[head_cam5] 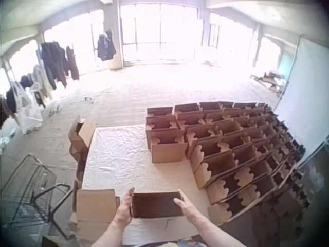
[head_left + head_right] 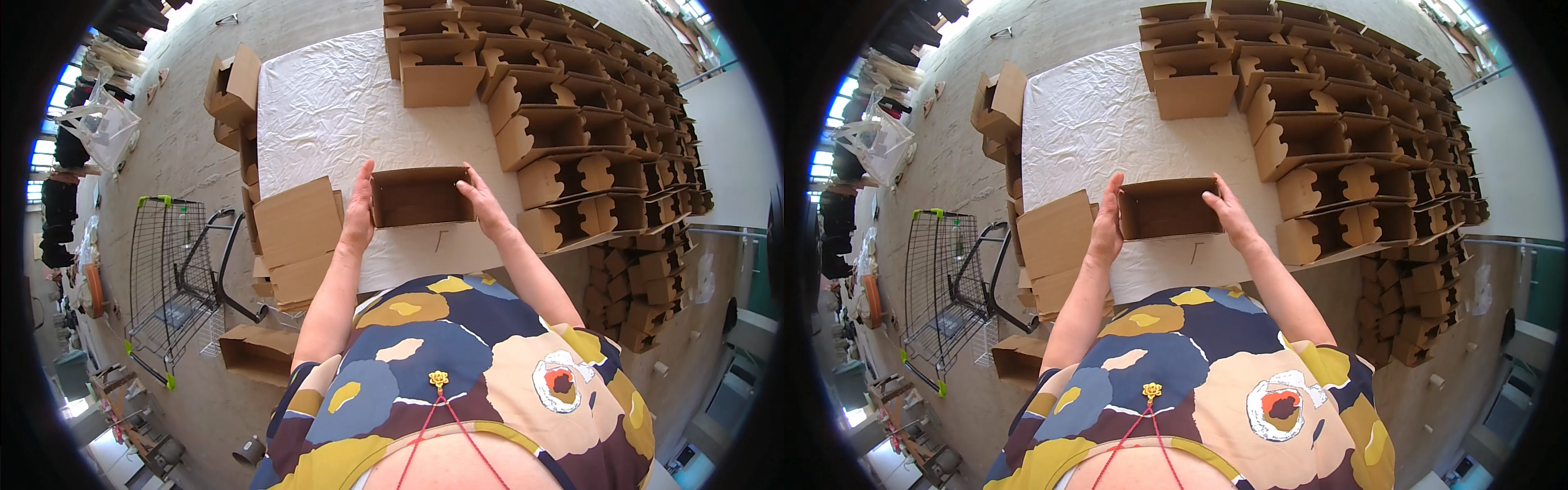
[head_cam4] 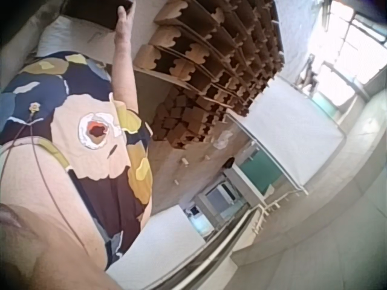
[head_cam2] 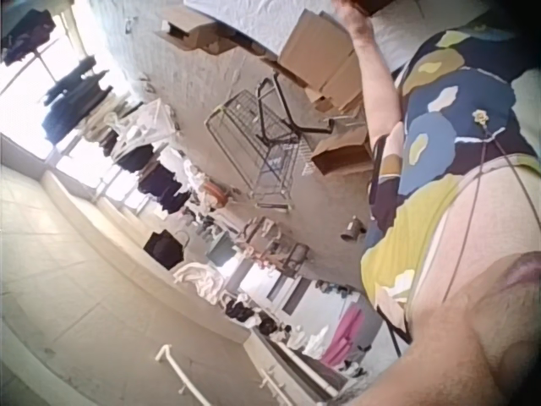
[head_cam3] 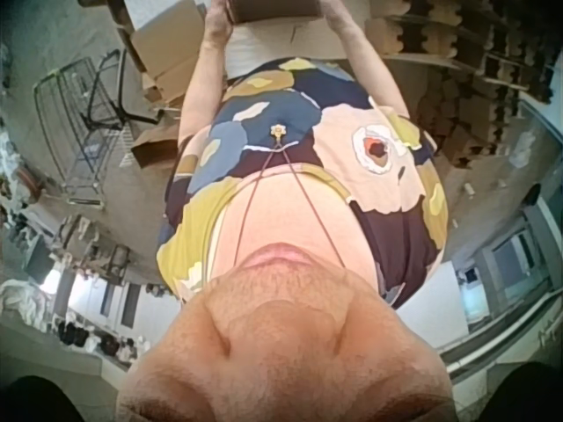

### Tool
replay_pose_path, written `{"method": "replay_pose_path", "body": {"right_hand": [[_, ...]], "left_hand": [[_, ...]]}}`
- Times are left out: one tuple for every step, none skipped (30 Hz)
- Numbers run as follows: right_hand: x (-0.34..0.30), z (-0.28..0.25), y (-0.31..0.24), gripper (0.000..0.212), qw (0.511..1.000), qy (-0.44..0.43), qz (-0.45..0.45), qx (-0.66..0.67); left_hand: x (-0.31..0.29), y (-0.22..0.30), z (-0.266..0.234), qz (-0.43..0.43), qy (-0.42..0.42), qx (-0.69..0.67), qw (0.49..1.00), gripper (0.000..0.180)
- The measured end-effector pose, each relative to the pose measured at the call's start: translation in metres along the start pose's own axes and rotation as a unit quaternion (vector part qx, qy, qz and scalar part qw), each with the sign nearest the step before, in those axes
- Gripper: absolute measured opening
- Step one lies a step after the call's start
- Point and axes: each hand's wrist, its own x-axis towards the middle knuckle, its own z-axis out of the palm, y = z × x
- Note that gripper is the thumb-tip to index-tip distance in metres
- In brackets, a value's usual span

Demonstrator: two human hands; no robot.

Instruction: The person folds cardboard sheets by hand into three-dimensional boxes and stacks them on a table in a work area.

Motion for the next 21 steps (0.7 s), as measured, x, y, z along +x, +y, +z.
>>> {"method": "replay_pose_path", "body": {"right_hand": [[0.001,-0.005,0.003,0.062,0.998,-0.028,0.008,0.049],[0.002,-0.012,0.003,0.060,0.994,-0.055,0.015,0.097],[0.002,-0.016,0.005,0.058,0.986,-0.082,0.022,0.145],[0.002,-0.019,0.007,0.055,0.985,-0.078,0.016,0.151],[0.002,-0.022,0.007,0.056,0.979,-0.085,0.028,0.182],[0.001,-0.025,0.007,0.057,0.972,-0.091,0.041,0.211],[0.001,-0.027,0.007,0.057,0.964,-0.097,0.053,0.241],[0.002,-0.028,0.009,0.058,0.967,-0.102,0.055,0.227],[0.003,-0.029,0.011,0.059,0.970,-0.106,0.057,0.213],[0.003,-0.030,0.013,0.060,0.972,-0.111,0.059,0.199],[0.004,-0.031,0.015,0.062,0.974,-0.106,0.059,0.189],[0.005,-0.032,0.017,0.064,0.977,-0.101,0.060,0.179],[0.005,-0.033,0.018,0.066,0.979,-0.096,0.061,0.168],[0.006,-0.032,0.018,0.067,0.985,-0.080,0.068,0.136],[0.006,-0.030,0.019,0.069,0.990,-0.063,0.075,0.104],[0.006,-0.028,0.019,0.070,0.993,-0.046,0.082,0.072],[0.008,-0.027,0.020,0.073,0.992,-0.062,0.090,0.069],[0.011,-0.025,0.021,0.076,0.990,-0.077,0.098,0.065],[0.012,-0.023,0.023,0.079,0.988,-0.092,0.106,0.062],[0.012,-0.018,0.020,0.081,0.991,-0.082,0.095,0.037],[0.011,-0.011,0.018,0.084,0.994,-0.071,0.083,0.013]], "left_hand": [[-0.003,0.001,-0.001,-0.008,0.025,0.022,0.999,0.066],[-0.007,0.000,-0.003,-0.016,0.048,0.044,0.998,0.065],[-0.009,0.001,-0.004,-0.023,0.071,0.066,0.995,0.064],[-0.008,0.000,-0.006,-0.031,0.079,0.080,0.993,0.059],[-0.008,-0.005,-0.011,-0.030,0.047,0.042,0.998,0.059],[-0.007,-0.011,-0.015,-0.028,0.014,0.003,0.999,0.058],[-0.006,-0.017,-0.020,-0.027,-0.019,-0.035,0.999,0.058],[-0.005,-0.020,-0.020,-0.025,-0.019,-0.015,0.999,0.060],[-0.004,-0.022,-0.019,-0.022,-0.019,0.005,1.000,0.062],[-0.003,-0.024,-0.019,-0.019,-0.018,0.026,0.999,0.064],[-0.002,-0.026,-0.020,-0.026,-0.016,0.030,0.999,0.065],[-0.001,-0.027,-0.022,-0.034,-0.014,0.034,0.999,0.066],[0.000,-0.028,-0.023,-0.041,-0.011,0.039,0.998,0.068],[0.000,-0.027,-0.023,-0.051,-0.006,0.060,0.997,0.067],[0.000,-0.026,-0.022,-0.062,0.000,0.082,0.995,0.067],[0.001,-0.025,-0.021,-0.073,0.005,0.103,0.992,0.067],[0.001,-0.026,-0.021,-0.084,0.011,0.109,0.990,0.068],[0.001,-0.028,-0.020,-0.096,0.016,0.115,0.989,0.070],[0.002,-0.030,-0.019,-0.081,0.021,0.136,0.987,0.071],[0.003,-0.035,-0.021,-0.066,0.028,0.157,0.985,0.073],[0.005,-0.041,-0.022,-0.024,0.035,0.193,0.980,0.074]]}}
